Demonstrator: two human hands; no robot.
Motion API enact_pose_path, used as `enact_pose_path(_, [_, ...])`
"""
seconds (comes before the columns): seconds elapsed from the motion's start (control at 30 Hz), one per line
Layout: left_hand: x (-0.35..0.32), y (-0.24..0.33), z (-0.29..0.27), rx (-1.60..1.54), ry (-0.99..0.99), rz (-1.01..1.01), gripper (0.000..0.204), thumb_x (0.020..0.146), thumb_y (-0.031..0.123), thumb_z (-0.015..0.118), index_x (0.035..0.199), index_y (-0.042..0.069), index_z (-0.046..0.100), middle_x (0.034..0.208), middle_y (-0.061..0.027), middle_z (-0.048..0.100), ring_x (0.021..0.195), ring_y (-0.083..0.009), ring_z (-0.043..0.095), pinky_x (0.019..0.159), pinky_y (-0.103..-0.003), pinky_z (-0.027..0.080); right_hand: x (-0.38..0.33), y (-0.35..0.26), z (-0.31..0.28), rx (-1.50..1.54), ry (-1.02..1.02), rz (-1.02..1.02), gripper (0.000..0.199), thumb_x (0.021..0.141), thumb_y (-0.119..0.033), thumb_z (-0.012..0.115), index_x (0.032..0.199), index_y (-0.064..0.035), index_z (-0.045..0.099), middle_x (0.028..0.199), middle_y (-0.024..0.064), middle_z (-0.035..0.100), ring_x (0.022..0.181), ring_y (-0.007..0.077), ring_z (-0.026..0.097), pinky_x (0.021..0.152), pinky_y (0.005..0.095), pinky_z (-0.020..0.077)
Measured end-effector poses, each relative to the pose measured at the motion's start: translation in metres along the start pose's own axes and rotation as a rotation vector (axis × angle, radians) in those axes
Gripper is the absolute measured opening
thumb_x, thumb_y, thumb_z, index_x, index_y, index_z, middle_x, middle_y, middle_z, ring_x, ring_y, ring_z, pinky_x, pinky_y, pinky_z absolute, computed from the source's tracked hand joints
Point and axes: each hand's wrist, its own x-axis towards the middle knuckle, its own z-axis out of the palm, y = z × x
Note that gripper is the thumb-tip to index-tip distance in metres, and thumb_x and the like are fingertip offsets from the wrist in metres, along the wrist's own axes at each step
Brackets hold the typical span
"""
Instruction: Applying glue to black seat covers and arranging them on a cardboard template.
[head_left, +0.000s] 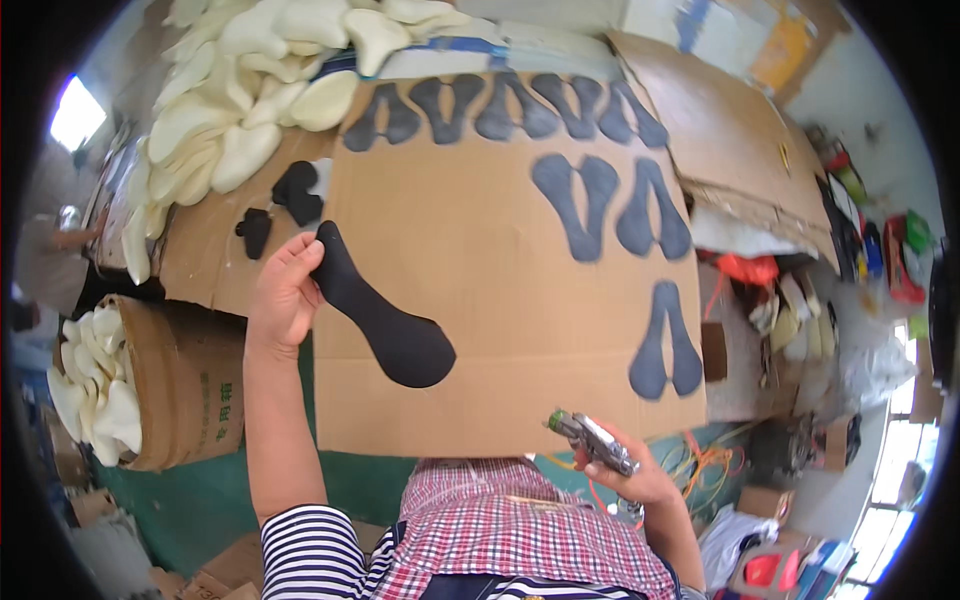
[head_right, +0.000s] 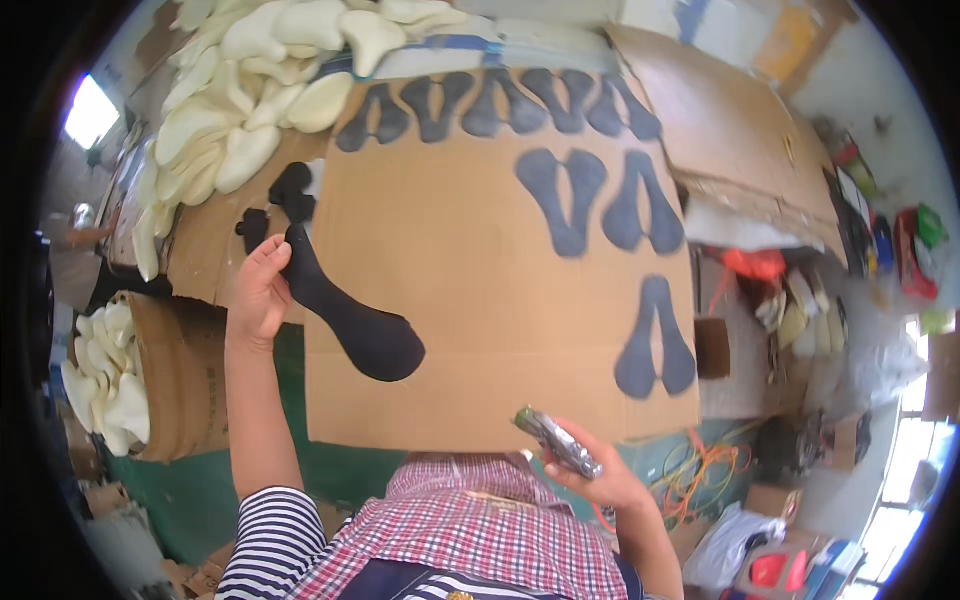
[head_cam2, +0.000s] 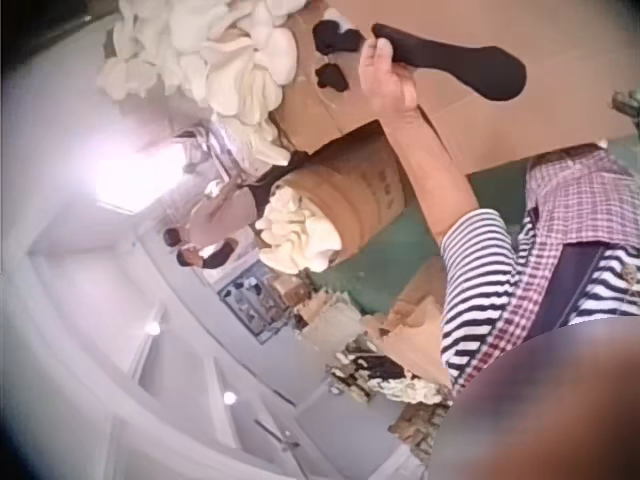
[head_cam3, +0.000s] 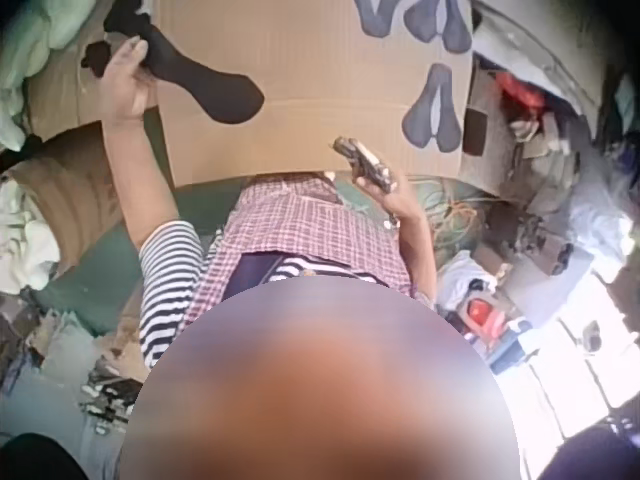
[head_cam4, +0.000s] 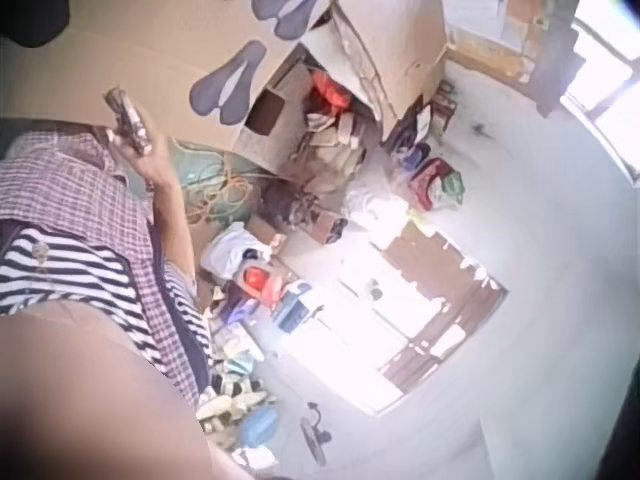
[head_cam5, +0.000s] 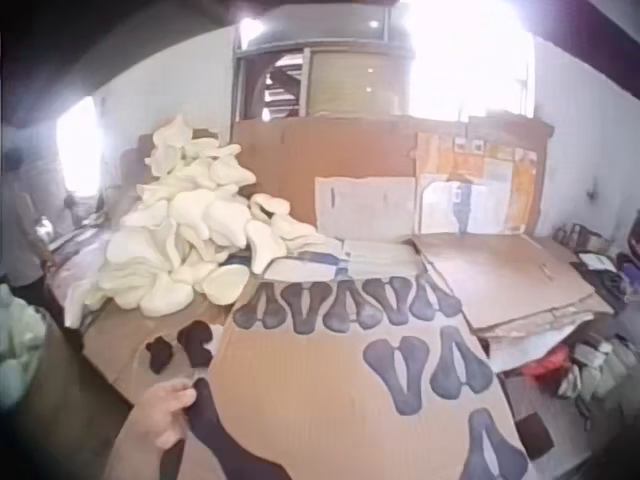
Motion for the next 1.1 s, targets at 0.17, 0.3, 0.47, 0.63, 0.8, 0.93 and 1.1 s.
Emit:
enact_pose_path(0.17, [-0.019,-0.081,0.092,0.045,-0.070,-0.155,0.010,0.091,0.007,0.058,0.101,0.006,0.058,0.091,-0.0054,0.067,0.084,-0.0187,0.067,0.075,-0.040,0.058,-0.065,0.034,-0.038,-0.016,0.077,-0.068,0.061,0.084,-0.002,0.069,0.139,-0.0028,0.043,0.103,0.0063,0.064,0.097,0.0161,0.061,0.087,0.0335,0.0506])
enact_pose_path(0.3, [-0.022,-0.136,0.173,-0.256,0.030,0.026,0.012,0.089,0.004,0.058,0.100,0.002,0.055,0.097,-0.0117,0.065,0.090,-0.0239,0.066,0.079,-0.044,0.059,-0.114,0.070,-0.068,0.006,0.183,-0.070,0.063,0.083,-0.004,0.071,0.140,-0.0034,0.043,0.102,0.0060,0.064,0.096,0.0145,0.061,0.086,0.0321,0.0508])
enact_pose_path(0.47, [-0.049,-0.217,0.212,-0.620,0.189,-0.248,0.028,0.092,0.007,0.048,0.113,-0.011,0.047,0.106,-0.0250,0.061,0.097,-0.0364,0.064,0.087,-0.047,0.057,-0.146,0.097,-0.090,-0.014,0.233,-0.107,0.064,0.082,-0.006,0.072,0.139,-0.0029,0.044,0.100,0.0052,0.064,0.094,0.0136,0.061,0.084,0.0318,0.0508])
enact_pose_path(0.63, [-0.087,-0.340,0.181,-0.281,0.227,-0.633,0.024,0.096,0.016,0.048,0.109,-0.003,0.053,0.093,-0.0184,0.067,0.083,-0.0321,0.069,0.072,-0.044,0.059,-0.144,0.097,-0.095,-0.080,0.162,-0.150,0.063,0.082,-0.004,0.072,0.138,-0.0046,0.045,0.100,0.0054,0.064,0.094,0.0145,0.061,0.083,0.0310,0.0506])
enact_pose_path(0.8, [-0.125,-0.349,0.192,0.225,-0.021,-0.998,0.024,0.096,0.026,0.053,0.097,0.002,0.057,0.089,-0.0132,0.069,0.070,-0.0261,0.068,0.064,-0.037,0.058,-0.139,0.096,-0.103,-0.148,0.136,-0.150,0.064,0.080,-0.007,0.075,0.138,-0.0111,0.047,0.101,0.0058,0.064,0.094,0.0143,0.062,0.082,0.0315,0.0503])
enact_pose_path(0.93, [-0.096,-0.314,0.176,0.670,-0.324,-0.776,0.021,0.091,0.027,0.062,0.085,0.007,0.059,0.072,-0.0066,0.066,0.054,-0.0141,0.062,0.049,-0.028,0.049,-0.142,0.097,-0.105,-0.121,0.196,-0.114,0.064,0.080,-0.006,0.075,0.137,-0.0113,0.047,0.103,0.0058,0.063,0.094,0.0142,0.062,0.083,0.0312,0.0502])
enact_pose_path(1.1, [0.037,-0.318,0.077,1.142,0.186,0.239,0.038,0.082,0.009,0.061,0.120,0.007,0.058,0.101,-0.0114,0.063,0.093,-0.0205,0.062,0.085,-0.033,0.051,-0.140,0.098,-0.096,-0.086,0.172,-0.115,0.064,0.081,-0.005,0.074,0.138,-0.0087,0.045,0.104,0.0054,0.063,0.094,0.0137,0.061,0.084,0.0305,0.0503])
